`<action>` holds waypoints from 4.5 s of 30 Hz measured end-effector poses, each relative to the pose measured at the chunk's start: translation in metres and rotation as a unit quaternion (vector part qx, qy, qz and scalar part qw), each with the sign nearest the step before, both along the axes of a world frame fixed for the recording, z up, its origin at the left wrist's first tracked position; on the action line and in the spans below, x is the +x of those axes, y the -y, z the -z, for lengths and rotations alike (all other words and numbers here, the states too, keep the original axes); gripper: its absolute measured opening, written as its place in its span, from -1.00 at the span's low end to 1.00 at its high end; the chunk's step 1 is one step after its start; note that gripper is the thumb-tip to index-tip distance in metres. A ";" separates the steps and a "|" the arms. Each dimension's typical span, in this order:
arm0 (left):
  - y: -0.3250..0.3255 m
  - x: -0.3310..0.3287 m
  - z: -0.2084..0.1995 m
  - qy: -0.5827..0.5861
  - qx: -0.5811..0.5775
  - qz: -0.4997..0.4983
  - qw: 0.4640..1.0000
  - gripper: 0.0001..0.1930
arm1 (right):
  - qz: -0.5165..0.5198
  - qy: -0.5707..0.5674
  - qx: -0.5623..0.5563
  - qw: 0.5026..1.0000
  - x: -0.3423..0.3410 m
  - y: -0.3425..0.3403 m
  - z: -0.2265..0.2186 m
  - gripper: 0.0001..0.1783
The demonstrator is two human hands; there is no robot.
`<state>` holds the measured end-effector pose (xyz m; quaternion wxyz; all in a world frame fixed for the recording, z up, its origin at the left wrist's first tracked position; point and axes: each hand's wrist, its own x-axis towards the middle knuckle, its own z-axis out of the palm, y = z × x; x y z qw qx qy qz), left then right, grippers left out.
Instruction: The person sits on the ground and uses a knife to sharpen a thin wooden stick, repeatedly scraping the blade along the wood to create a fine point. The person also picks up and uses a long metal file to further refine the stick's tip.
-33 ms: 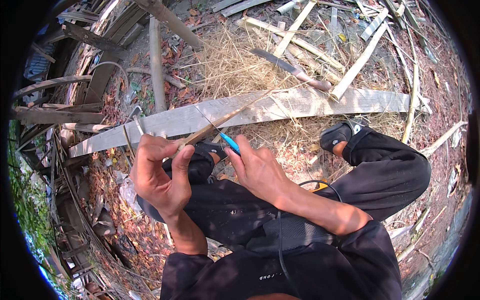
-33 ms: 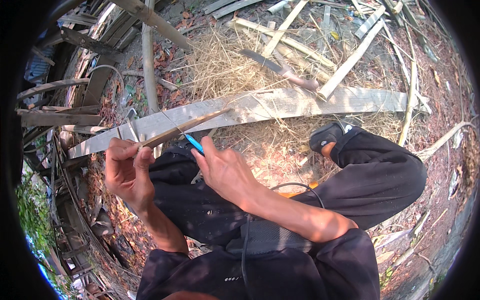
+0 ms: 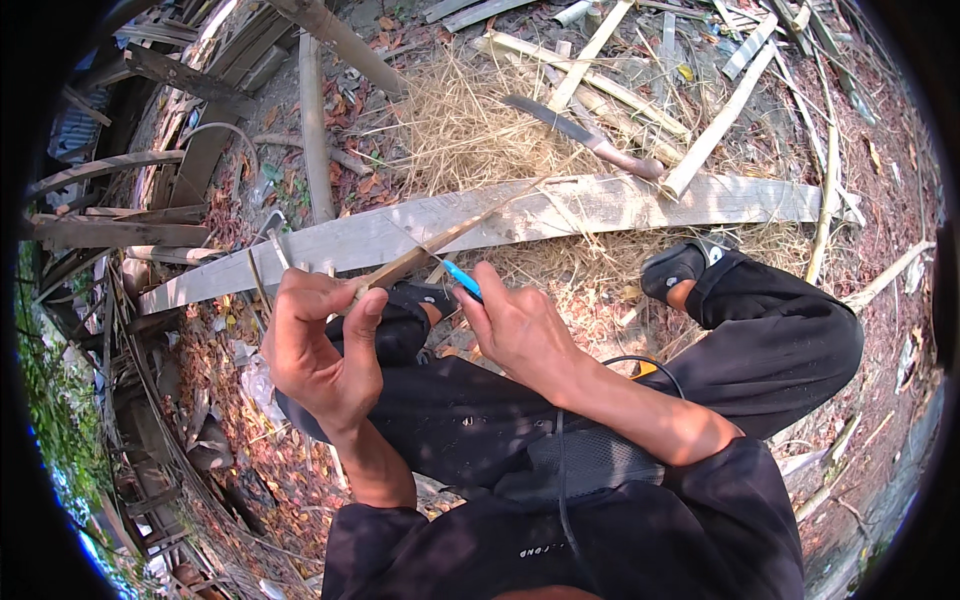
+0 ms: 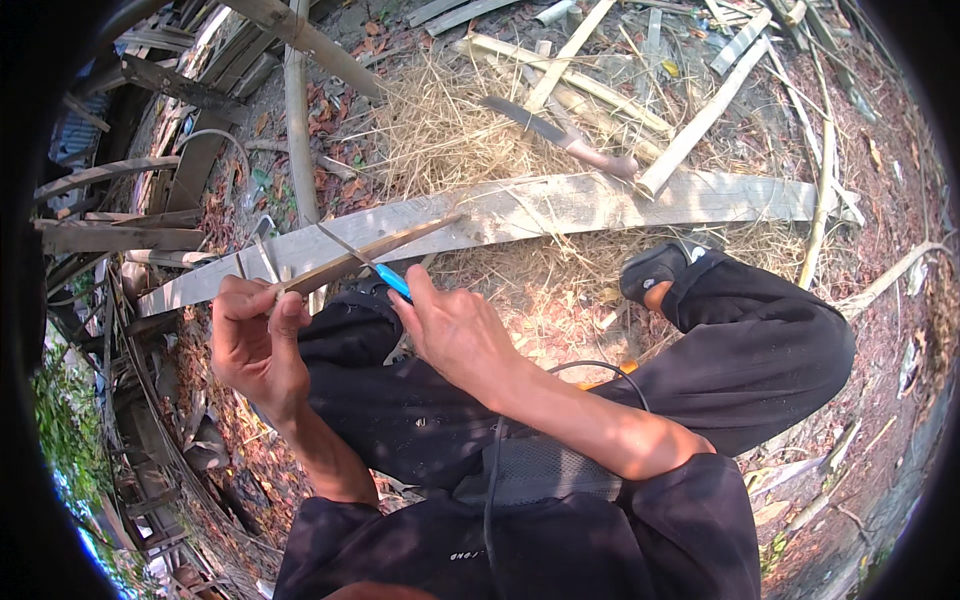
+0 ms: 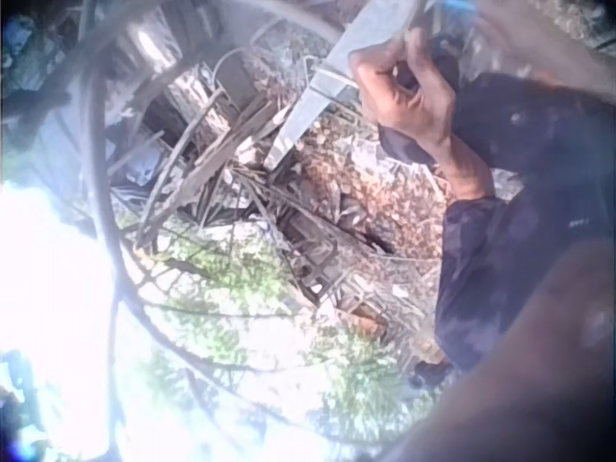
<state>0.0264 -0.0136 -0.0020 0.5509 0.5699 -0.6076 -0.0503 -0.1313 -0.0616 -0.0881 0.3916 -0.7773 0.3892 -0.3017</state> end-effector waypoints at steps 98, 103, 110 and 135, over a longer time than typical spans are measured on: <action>0.008 0.020 0.000 -0.042 0.044 0.050 0.997 -0.90 | 0.036 -0.152 -0.047 0.987 0.032 0.063 0.107 -0.72; 0.021 0.001 -0.003 0.000 0.049 0.119 0.992 -0.88 | 0.085 -0.213 -0.006 0.973 0.024 0.076 0.162 -0.64; 0.007 0.039 0.004 -0.099 0.022 0.041 0.994 -0.86 | 0.037 -0.108 0.182 0.977 0.001 0.079 0.151 -0.57; 0.004 0.027 -0.012 0.104 0.027 0.116 0.988 -0.80 | -0.006 -0.069 0.055 0.996 0.006 0.045 0.100 -0.72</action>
